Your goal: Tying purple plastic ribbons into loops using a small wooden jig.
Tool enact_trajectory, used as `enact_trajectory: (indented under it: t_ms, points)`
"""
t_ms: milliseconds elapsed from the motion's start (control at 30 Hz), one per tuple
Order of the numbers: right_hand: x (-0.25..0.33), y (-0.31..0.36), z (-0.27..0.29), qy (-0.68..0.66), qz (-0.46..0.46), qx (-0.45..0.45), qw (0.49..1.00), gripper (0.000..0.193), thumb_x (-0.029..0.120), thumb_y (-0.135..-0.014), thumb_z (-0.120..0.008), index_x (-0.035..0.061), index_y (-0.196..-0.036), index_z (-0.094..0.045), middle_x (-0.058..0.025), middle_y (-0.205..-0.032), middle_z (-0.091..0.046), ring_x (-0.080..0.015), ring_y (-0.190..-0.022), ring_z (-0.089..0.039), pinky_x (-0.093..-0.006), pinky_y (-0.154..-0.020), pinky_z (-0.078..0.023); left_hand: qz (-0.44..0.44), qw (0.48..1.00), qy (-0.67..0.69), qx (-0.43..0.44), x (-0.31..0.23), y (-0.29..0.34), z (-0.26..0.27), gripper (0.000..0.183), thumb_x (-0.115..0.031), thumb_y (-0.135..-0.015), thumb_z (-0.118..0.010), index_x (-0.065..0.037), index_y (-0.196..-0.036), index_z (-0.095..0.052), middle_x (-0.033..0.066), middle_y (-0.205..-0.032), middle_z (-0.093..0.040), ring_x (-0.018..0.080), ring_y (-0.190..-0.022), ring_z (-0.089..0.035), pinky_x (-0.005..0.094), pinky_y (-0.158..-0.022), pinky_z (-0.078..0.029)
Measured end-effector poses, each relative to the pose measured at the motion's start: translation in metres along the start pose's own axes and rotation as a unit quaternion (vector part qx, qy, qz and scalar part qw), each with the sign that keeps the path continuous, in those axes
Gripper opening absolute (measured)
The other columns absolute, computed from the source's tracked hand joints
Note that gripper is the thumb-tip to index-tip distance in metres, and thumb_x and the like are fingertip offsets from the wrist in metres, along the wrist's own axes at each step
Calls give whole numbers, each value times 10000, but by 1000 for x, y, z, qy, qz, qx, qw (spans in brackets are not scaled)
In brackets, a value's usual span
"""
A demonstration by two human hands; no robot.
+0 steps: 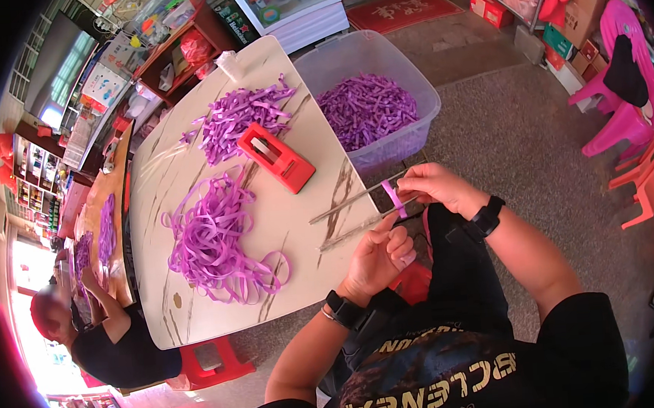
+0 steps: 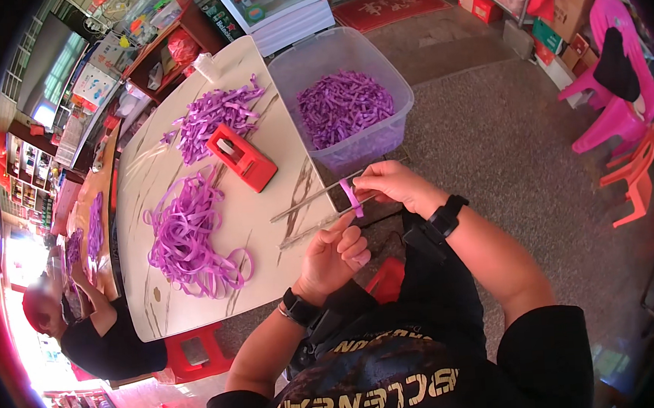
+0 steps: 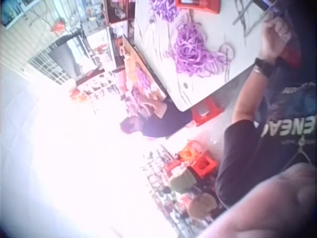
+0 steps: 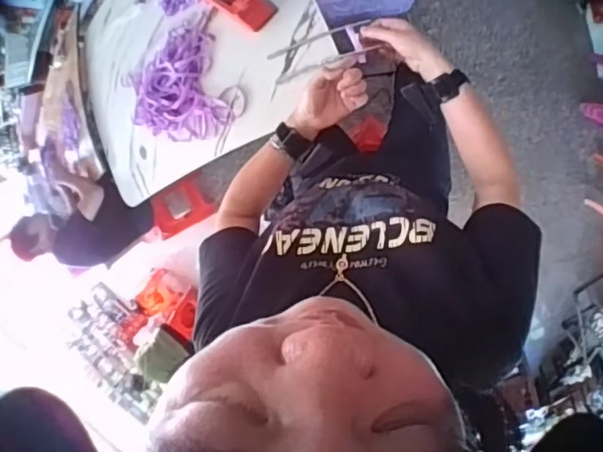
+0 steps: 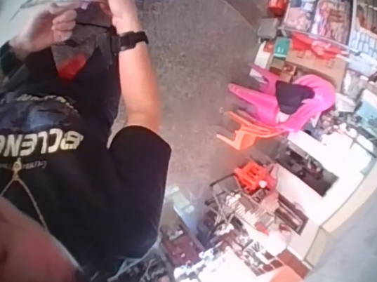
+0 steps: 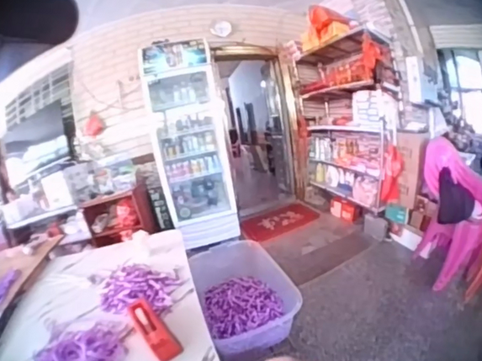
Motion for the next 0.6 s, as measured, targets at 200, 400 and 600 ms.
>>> enact_trajectory:
  t_ms: [200,400,600]
  points:
    - [13,-1,-3,39,116,23,992,127,212,-837,-553,87,-814,-559,-3,-831,-621,-67,-751,-581,-165,-585,-368,0,1000,2,-2,0,0,1,365,-161,-800,-413,-87,-1154,-461,-22,-621,-278,103,-589,-313,241,-599,-298]
    - [-23,-8,6,-65,3,29,997,145,257,-852,-523,123,-866,-577,24,-842,-612,-67,-751,-566,-184,-581,-367,-3,1000,-5,-17,-1,0,1,387,-167,-797,-412,-86,-1173,-456,-20,-621,-282,107,-589,-316,244,-597,-298]
    - [-66,-30,-18,-228,-55,158,959,139,266,-846,-530,149,-908,-571,29,-820,-586,-88,-798,-549,-224,-635,-382,-1,1000,-7,-22,0,1,4,387,-166,-791,-410,-92,-1167,-461,-18,-618,-284,108,-589,-320,246,-595,-297]
Point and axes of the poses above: each hand's wrist, its own y-axis away from the middle knuckle, its own z-axis out of the back of the hand, x = y × z, the point moved 8 cm from there along -y, towards the middle knuckle
